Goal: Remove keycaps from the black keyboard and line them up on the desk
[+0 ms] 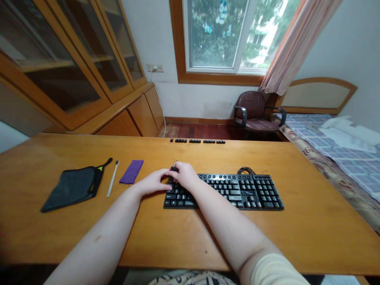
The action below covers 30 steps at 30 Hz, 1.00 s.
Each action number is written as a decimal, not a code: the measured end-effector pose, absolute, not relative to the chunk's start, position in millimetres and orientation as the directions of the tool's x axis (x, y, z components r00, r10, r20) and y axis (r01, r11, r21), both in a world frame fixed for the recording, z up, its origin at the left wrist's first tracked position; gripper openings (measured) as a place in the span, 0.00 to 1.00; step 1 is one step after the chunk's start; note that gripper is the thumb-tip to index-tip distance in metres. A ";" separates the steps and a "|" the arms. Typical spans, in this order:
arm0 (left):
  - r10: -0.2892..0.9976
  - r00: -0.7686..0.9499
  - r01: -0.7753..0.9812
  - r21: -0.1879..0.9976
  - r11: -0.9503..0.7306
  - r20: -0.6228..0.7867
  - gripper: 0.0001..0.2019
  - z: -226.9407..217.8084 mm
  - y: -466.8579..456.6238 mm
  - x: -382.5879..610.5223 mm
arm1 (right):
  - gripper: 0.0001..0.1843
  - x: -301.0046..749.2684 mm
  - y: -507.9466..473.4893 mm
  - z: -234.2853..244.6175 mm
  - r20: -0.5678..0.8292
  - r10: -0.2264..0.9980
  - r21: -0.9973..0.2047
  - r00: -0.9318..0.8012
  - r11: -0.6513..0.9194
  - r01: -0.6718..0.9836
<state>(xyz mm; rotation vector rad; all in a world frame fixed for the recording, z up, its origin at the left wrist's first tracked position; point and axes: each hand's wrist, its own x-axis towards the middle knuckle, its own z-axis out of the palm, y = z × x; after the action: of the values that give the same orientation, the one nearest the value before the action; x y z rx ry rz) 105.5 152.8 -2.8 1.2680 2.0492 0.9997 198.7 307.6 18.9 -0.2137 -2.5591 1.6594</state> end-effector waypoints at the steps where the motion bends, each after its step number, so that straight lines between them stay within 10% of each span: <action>1: 0.907 -0.419 0.516 0.808 0.284 -0.051 0.24 -2.4 152.9 105.5 | 0.11 198.4 307.1 18.7 -0.016 0.154 -0.917 -0.988 0.391 0.076; 23: 0.942 -0.335 0.559 0.812 0.170 0.034 0.16 -3.0 158.8 110.5 | 0.06 199.0 304.7 20.4 0.233 -0.196 -0.792 -0.953 0.530 -0.303; 30: 0.937 -0.349 0.527 0.824 0.211 -0.017 0.15 -2.5 158.1 109.4 | 0.09 192.7 304.1 7.1 0.028 0.035 -0.903 -0.999 0.429 -0.010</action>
<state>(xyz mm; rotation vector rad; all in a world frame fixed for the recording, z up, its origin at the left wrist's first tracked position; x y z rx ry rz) 109.4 158.1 -2.5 1.3511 1.9631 1.0168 192.7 304.1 7.1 -0.0230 -2.6192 1.6567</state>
